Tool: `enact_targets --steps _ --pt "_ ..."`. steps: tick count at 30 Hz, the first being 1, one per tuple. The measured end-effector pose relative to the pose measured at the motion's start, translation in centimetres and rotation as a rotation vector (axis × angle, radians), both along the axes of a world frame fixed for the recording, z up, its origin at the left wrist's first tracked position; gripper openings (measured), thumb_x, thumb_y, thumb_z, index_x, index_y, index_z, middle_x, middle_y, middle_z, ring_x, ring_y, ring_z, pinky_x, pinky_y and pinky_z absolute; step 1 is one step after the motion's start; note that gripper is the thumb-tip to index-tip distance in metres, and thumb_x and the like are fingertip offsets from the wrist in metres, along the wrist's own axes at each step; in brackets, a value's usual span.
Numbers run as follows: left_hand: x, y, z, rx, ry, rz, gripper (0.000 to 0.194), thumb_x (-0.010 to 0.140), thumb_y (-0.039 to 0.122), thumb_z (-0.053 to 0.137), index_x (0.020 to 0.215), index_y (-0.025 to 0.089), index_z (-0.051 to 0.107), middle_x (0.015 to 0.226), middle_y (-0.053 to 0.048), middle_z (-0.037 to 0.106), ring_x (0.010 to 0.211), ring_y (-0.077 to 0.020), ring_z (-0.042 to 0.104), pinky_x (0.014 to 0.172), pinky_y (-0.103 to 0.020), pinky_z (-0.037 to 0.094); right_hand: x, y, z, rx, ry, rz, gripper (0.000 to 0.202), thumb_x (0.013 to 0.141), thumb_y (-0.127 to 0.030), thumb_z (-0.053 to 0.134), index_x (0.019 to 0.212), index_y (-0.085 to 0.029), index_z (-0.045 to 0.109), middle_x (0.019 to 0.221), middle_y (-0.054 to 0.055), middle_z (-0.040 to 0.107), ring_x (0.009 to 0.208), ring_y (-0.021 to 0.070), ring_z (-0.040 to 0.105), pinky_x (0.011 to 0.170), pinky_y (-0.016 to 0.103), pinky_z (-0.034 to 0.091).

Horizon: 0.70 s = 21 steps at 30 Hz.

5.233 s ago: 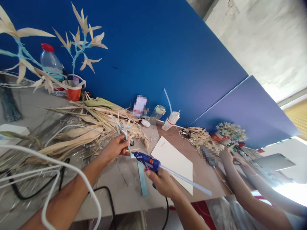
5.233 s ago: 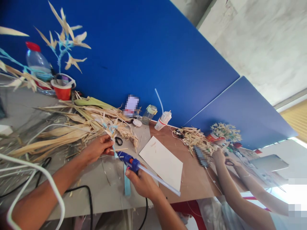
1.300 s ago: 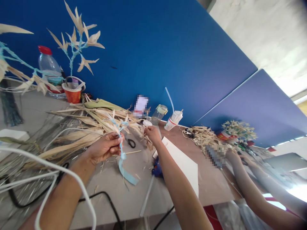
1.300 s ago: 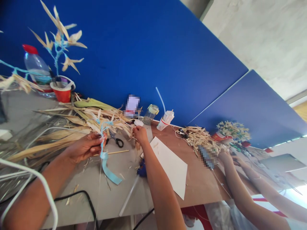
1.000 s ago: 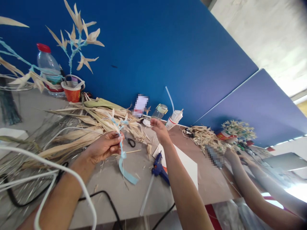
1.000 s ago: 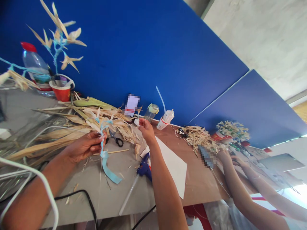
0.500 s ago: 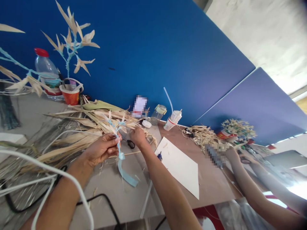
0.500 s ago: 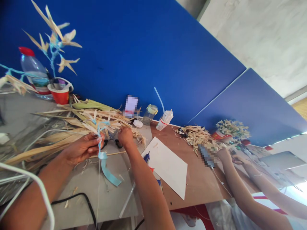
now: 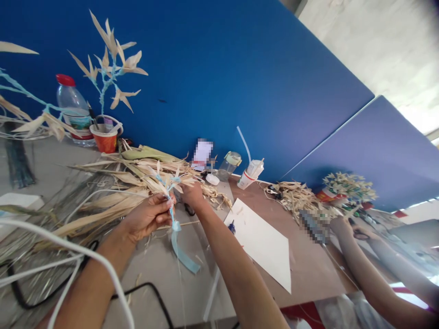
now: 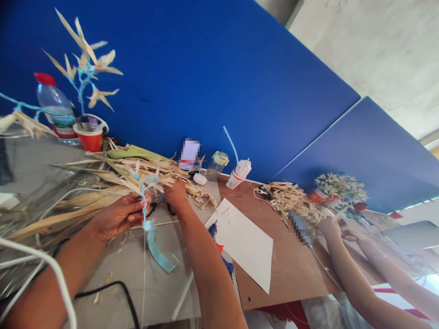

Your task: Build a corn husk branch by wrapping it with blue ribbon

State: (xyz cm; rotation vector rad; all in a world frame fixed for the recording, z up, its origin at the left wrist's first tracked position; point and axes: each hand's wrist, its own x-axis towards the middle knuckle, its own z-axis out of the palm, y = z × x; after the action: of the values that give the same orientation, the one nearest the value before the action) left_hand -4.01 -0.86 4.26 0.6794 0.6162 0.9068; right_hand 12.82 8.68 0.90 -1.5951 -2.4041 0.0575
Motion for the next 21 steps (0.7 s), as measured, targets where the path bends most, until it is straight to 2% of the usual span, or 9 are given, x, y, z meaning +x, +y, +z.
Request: enact_targets --steps 5,11,14,16,19,21 --pt "0.1 0.0 0.0 0.001 -0.008 0.007 0.024 0.067 0.019 0.084 0.08 0.014 0.065 0.058 0.005 0.057 0.037 0.0002 0.037 0.043 -0.017 0.05 0.2 0.8 -0.1 -0.026 -0.053 0.015 0.024 0.078 -0.015 0.061 0.099 -0.017 0.073 0.116 0.013 0.069 0.118 0.0283 0.054 0.1 0.037 0.037" --pt "0.2 0.0 -0.1 0.025 -0.007 -0.017 0.025 0.067 0.022 0.084 0.079 0.014 0.064 0.054 0.006 0.053 0.037 0.0001 0.035 0.043 -0.017 0.049 0.4 1.0 -0.7 -0.07 0.077 -0.018 0.023 0.076 -0.012 0.062 0.095 -0.017 0.073 0.112 0.012 0.071 0.112 0.026 0.058 0.096 0.032 0.041" --pt "0.2 0.0 0.0 0.019 -0.007 -0.007 0.026 0.065 0.021 0.085 0.079 0.014 0.064 0.055 0.006 0.055 0.037 0.0001 0.036 0.043 -0.018 0.05 1.2 0.8 -0.5 -0.095 0.175 -0.072 0.024 0.077 -0.01 0.059 0.097 -0.017 0.072 0.107 0.009 0.073 0.101 0.0215 0.064 0.088 0.027 0.045" --pt "0.1 -0.1 0.1 0.008 -0.001 0.005 0.026 0.065 0.019 0.085 0.079 0.013 0.065 0.056 0.005 0.056 0.037 0.0004 0.036 0.043 -0.017 0.05 2.2 0.7 0.0 -0.113 0.252 -0.145 0.024 0.083 -0.012 0.053 0.098 -0.016 0.071 0.102 0.008 0.074 0.091 0.0189 0.067 0.08 0.025 0.047" --pt "0.0 -0.1 0.4 -0.004 0.008 0.023 0.021 0.067 0.015 0.083 0.079 0.013 0.065 0.058 0.004 0.058 0.036 0.0007 0.037 0.041 -0.014 0.047 3.7 0.5 0.8 -0.151 0.318 -0.235 0.033 0.094 -0.02 0.04 0.088 -0.016 0.072 0.083 0.007 0.074 0.076 0.0178 0.067 0.069 0.025 0.048" --pt "-0.1 0.0 0.5 -0.009 0.006 0.031 0.018 0.069 0.013 0.081 0.079 0.013 0.065 0.057 0.004 0.058 0.036 0.0009 0.037 0.04 -0.012 0.045 4.4 0.4 1.3 -0.171 0.332 -0.268 0.036 0.094 -0.025 0.041 0.08 -0.016 0.072 0.074 0.005 0.072 0.07 0.0182 0.066 0.065 0.025 0.047"
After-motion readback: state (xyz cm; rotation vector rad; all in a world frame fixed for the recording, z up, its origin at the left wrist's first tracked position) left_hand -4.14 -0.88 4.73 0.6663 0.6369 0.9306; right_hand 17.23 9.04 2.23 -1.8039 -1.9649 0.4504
